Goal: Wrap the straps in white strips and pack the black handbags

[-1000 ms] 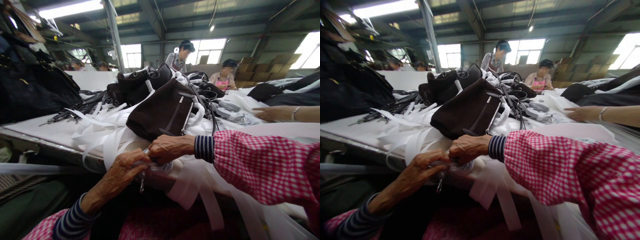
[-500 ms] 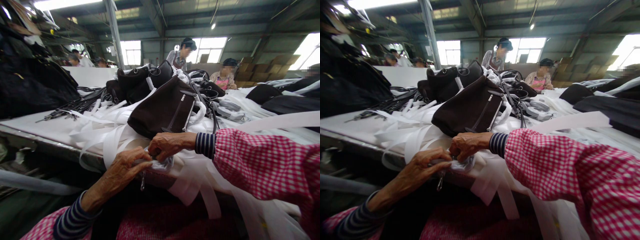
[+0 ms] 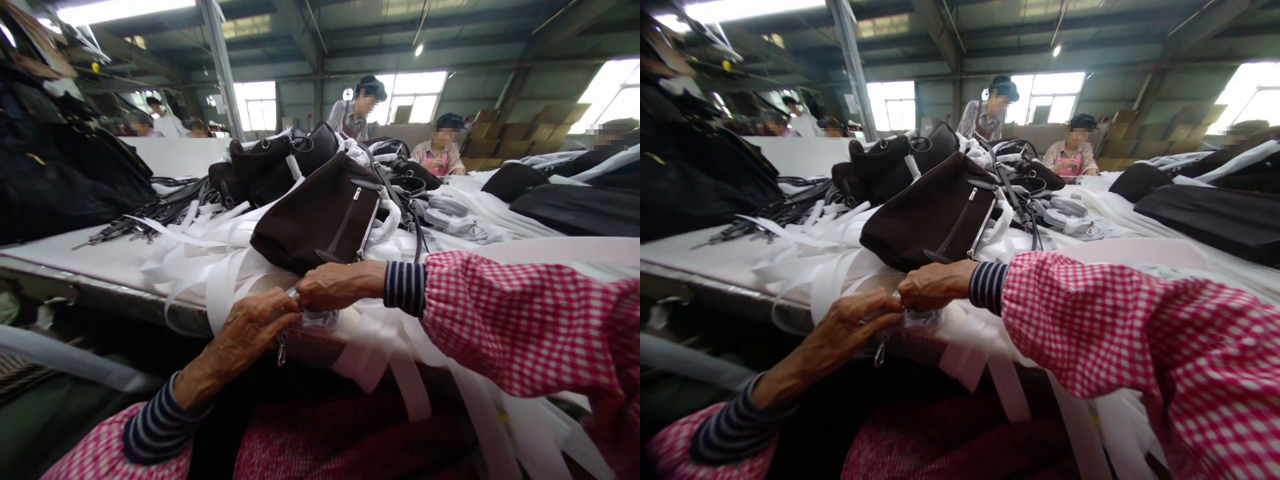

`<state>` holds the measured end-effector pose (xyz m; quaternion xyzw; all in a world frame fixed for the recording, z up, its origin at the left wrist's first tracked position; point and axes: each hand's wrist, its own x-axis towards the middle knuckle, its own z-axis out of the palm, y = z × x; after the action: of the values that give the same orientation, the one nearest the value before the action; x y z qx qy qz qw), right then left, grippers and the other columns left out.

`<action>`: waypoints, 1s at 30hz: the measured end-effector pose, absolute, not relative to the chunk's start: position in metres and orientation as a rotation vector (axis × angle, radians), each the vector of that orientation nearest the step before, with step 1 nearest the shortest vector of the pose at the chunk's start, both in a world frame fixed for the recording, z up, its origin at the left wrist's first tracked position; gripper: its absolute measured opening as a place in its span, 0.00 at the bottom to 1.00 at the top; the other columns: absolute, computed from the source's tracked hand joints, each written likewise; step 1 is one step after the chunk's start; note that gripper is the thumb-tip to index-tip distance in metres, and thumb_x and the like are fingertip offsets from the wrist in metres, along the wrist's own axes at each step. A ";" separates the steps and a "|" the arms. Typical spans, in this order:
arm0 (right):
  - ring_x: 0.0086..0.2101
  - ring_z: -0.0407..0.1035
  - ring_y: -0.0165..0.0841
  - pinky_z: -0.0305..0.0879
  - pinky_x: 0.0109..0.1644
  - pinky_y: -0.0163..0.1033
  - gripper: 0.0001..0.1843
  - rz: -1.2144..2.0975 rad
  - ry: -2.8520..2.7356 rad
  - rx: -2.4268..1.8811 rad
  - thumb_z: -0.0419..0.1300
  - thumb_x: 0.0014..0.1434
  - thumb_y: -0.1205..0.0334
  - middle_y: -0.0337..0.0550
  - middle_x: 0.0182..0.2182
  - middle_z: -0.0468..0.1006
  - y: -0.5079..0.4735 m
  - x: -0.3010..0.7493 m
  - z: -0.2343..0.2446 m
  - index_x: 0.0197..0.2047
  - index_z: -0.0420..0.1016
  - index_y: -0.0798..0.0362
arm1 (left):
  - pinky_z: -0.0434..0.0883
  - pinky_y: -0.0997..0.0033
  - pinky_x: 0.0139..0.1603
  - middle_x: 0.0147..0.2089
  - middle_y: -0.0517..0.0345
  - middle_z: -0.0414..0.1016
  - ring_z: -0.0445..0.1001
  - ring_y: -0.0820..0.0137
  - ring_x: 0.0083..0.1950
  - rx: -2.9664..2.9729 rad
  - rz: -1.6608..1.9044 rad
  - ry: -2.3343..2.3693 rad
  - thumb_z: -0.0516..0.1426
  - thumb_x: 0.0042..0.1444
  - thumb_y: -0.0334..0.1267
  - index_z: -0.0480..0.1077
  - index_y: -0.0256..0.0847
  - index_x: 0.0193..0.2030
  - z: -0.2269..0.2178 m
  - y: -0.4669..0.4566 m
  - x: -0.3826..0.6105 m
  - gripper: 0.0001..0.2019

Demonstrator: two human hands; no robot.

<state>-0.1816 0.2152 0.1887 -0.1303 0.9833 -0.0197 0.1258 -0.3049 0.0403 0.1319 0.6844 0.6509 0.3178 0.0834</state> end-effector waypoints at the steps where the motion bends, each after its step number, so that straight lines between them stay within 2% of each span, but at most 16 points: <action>1: 0.29 0.63 0.30 0.51 0.31 0.37 0.11 -0.010 2.882 -0.400 0.55 0.66 0.72 0.46 0.34 0.79 0.214 -0.180 0.188 0.41 0.81 0.59 | 0.68 0.72 0.45 0.41 0.61 0.79 0.77 0.69 0.43 2.037 0.953 1.936 0.57 0.69 0.40 0.77 0.44 0.43 0.132 0.040 -0.305 0.07; 5: 0.31 0.66 0.31 0.50 0.32 0.39 0.13 0.108 2.943 -0.533 0.53 0.70 0.71 0.47 0.38 0.80 0.216 -0.173 0.182 0.41 0.79 0.57 | 0.69 0.72 0.46 0.42 0.61 0.79 0.77 0.69 0.43 2.043 0.942 1.929 0.56 0.69 0.41 0.76 0.44 0.44 0.131 0.040 -0.306 0.08; 13: 0.33 0.64 0.31 0.52 0.34 0.39 0.14 0.098 2.950 -0.616 0.51 0.71 0.74 0.47 0.41 0.78 0.215 -0.161 0.186 0.38 0.76 0.57 | 0.68 0.71 0.45 0.40 0.61 0.77 0.77 0.69 0.42 2.164 0.896 1.946 0.56 0.70 0.41 0.76 0.45 0.44 0.125 0.045 -0.310 0.07; 18: 0.32 0.62 0.31 0.51 0.33 0.38 0.14 -0.044 3.057 -0.589 0.52 0.69 0.74 0.45 0.37 0.74 0.215 -0.156 0.181 0.34 0.75 0.57 | 0.67 0.72 0.44 0.40 0.60 0.77 0.77 0.69 0.42 2.180 0.889 1.929 0.55 0.70 0.40 0.75 0.43 0.44 0.127 0.046 -0.308 0.08; 21: 0.32 0.63 0.30 0.53 0.34 0.37 0.11 -0.219 3.051 -0.458 0.55 0.66 0.75 0.43 0.35 0.75 0.218 -0.155 0.174 0.35 0.76 0.57 | 0.68 0.72 0.44 0.40 0.60 0.77 0.77 0.69 0.42 2.188 0.876 1.928 0.55 0.71 0.40 0.75 0.43 0.44 0.128 0.047 -0.308 0.08; 25: 0.37 0.68 0.32 0.60 0.43 0.37 0.09 -0.454 2.978 -0.428 0.57 0.65 0.75 0.45 0.40 0.78 0.224 -0.152 0.172 0.41 0.78 0.57 | 0.69 0.71 0.46 0.41 0.58 0.77 0.77 0.68 0.43 2.177 0.819 1.906 0.56 0.70 0.40 0.76 0.40 0.44 0.132 0.048 -0.310 0.08; 27: 0.40 0.69 0.34 0.62 0.48 0.39 0.08 -0.515 2.951 -0.486 0.57 0.68 0.72 0.47 0.43 0.79 0.226 -0.149 0.174 0.43 0.79 0.58 | 0.69 0.71 0.48 0.42 0.57 0.78 0.77 0.68 0.44 2.164 0.796 1.882 0.56 0.70 0.41 0.76 0.40 0.45 0.134 0.048 -0.312 0.09; 30: 0.45 0.69 0.38 0.63 0.52 0.43 0.12 -0.518 2.990 -0.500 0.59 0.70 0.58 0.49 0.47 0.79 0.227 -0.143 0.173 0.50 0.78 0.56 | 0.69 0.70 0.49 0.44 0.57 0.78 0.77 0.68 0.46 2.147 0.768 1.874 0.55 0.71 0.43 0.76 0.42 0.47 0.134 0.047 -0.314 0.11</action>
<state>-0.1425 0.2270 0.1734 -0.1623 0.9717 -0.1683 0.0329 -0.3137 0.0474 0.1343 0.7241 0.6321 0.2591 0.0950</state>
